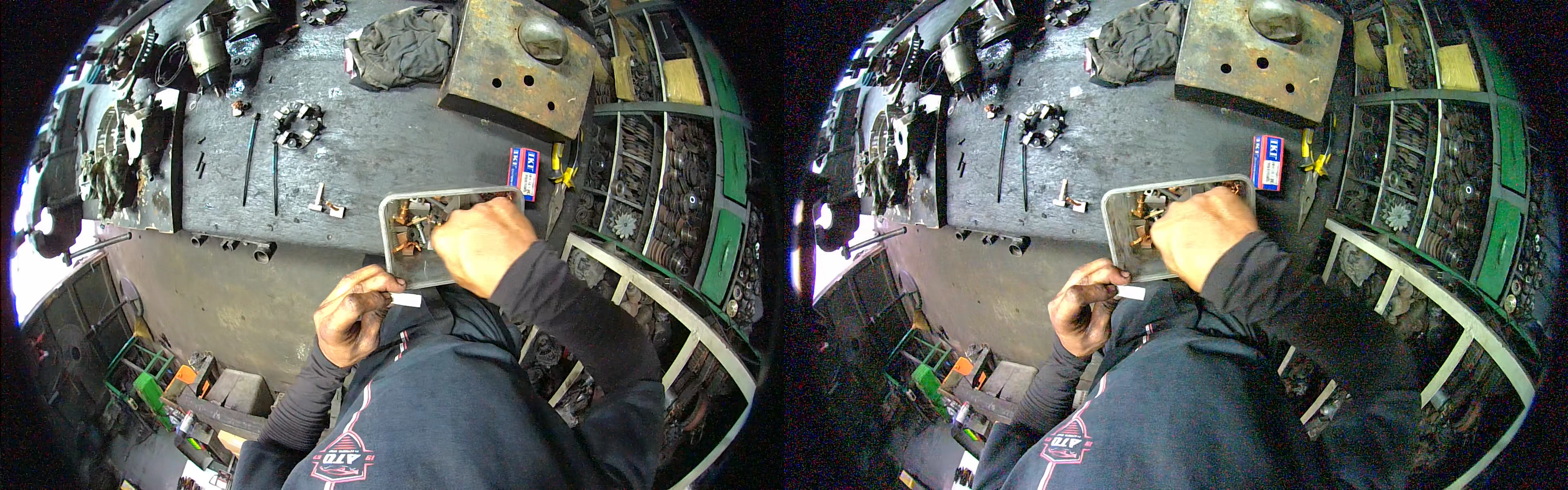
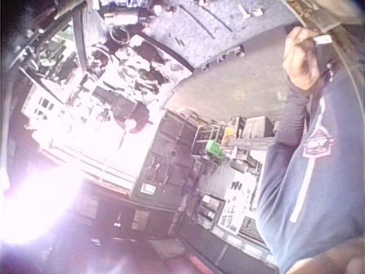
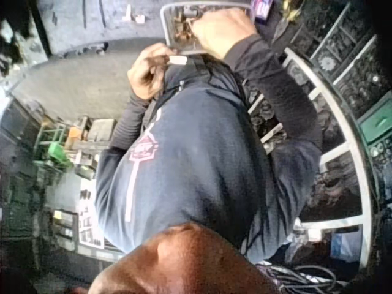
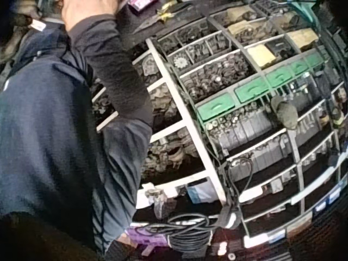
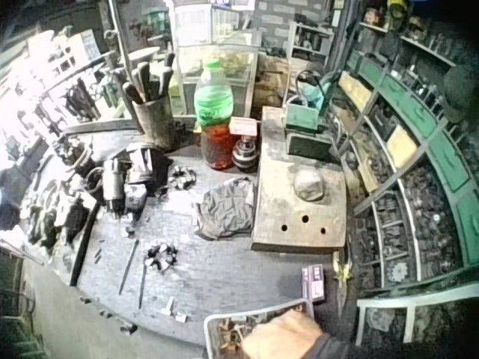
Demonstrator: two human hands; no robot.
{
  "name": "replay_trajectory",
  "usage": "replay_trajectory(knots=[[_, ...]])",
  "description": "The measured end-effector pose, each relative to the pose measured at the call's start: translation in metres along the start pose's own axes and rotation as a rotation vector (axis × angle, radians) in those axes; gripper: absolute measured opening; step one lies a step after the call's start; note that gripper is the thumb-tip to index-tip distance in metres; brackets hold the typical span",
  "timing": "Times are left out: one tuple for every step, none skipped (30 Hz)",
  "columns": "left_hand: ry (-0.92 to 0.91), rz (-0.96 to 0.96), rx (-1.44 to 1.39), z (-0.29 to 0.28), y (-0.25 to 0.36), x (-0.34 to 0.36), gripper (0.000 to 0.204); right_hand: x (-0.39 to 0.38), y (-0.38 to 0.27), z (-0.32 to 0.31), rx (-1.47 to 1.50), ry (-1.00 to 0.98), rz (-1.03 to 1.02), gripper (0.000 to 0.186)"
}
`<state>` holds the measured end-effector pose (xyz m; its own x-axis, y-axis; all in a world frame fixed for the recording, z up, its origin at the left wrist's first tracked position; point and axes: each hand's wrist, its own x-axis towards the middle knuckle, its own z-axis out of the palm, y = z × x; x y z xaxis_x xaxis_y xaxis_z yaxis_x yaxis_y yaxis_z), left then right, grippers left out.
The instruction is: The person uses a handheld torch to heat a cylindrical metal part clamped in a vise, then applies a soldering rod to the heated area. They briefly inspect the part with a pencil, retrieve small metal pieces from a tray, and continue heating and soldering the part.
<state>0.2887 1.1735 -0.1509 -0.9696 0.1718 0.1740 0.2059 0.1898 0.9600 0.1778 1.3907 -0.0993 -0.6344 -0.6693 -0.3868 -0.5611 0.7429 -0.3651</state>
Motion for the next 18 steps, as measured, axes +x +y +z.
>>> replay_trajectory(knots=[[0.006, 0.015, -0.007, 0.0, -0.001, 0.0, 0.024, -0.005, 0.001, -0.002, -0.029, -0.056, 0.037, 0.021], [0.012, 0.028, -0.006, 0.0, -0.001, 0.0, 0.027, -0.009, 0.003, -0.006, -0.055, -0.094, 0.063, 0.02], [0.023, 0.042, 0.004, 0.0, -0.002, 0.0, 0.029, -0.012, 0.003, -0.008, -0.088, -0.099, 0.085, 0.02], [0.018, 0.042, -0.002, 0.0, -0.002, 0.0, 0.027, -0.015, 0.003, -0.011, -0.064, -0.108, 0.066, 0.02], [0.015, 0.044, 0.0, 0.001, -0.002, 0.0, 0.026, -0.016, 0.003, -0.013, -0.074, -0.106, 0.068, 0.02], [0.012, 0.046, 0.001, 0.001, -0.001, 0.0, 0.024, -0.016, 0.002, -0.015, -0.083, -0.104, 0.071, 0.02], [0.005, 0.042, 0.0, 0.0, -0.001, 0.001, 0.025, -0.015, 0.001, -0.017, -0.084, -0.097, 0.058, 0.02], [0.0, 0.038, 0.0, -0.001, 0.0, 0.001, 0.025, -0.014, 0.001, -0.018, -0.106, -0.119, 0.07, 0.02], [-0.006, 0.028, 0.009, -0.001, 0.0, 0.001, 0.025, -0.013, 0.0, -0.019, -0.102, -0.138, 0.08, 0.02], [-0.009, 0.025, -0.001, -0.002, 0.0, 0.0, 0.028, -0.012, 0.0, -0.02, -0.098, -0.158, 0.088, 0.02], [-0.006, 0.034, -0.009, -0.002, 0.0, 0.0, 0.028, -0.011, 0.0, -0.02, -0.105, -0.194, 0.106, 0.019], [-0.004, 0.04, -0.011, -0.002, -0.001, 0.0, 0.029, -0.01, 0.0, -0.021, -0.123, -0.226, 0.114, 0.019], [-0.003, 0.047, -0.015, -0.002, -0.002, -0.001, 0.03, -0.009, 0.0, -0.02, -0.103, -0.214, 0.113, 0.019], [0.013, 0.042, -0.03, -0.001, -0.002, -0.001, 0.031, -0.009, 0.0, -0.02, -0.103, -0.212, 0.117, 0.019], [0.02, 0.035, -0.036, -0.001, -0.002, -0.002, 0.031, -0.008, 0.0, -0.02, -0.12, -0.225, 0.128, 0.019], [0.024, 0.03, -0.042, -0.001, -0.002, -0.002, 0.031, -0.008, 0.0, -0.019, -0.102, -0.219, 0.146, 0.018], [0.025, 0.015, -0.042, -0.001, -0.003, -0.003, 0.031, -0.007, 0.0, -0.019, -0.085, -0.192, 0.151, 0.018], [0.032, 0.023, -0.056, 0.0, -0.003, -0.003, 0.03, -0.007, -0.001, -0.018, -0.072, -0.174, 0.154, 0.018]])
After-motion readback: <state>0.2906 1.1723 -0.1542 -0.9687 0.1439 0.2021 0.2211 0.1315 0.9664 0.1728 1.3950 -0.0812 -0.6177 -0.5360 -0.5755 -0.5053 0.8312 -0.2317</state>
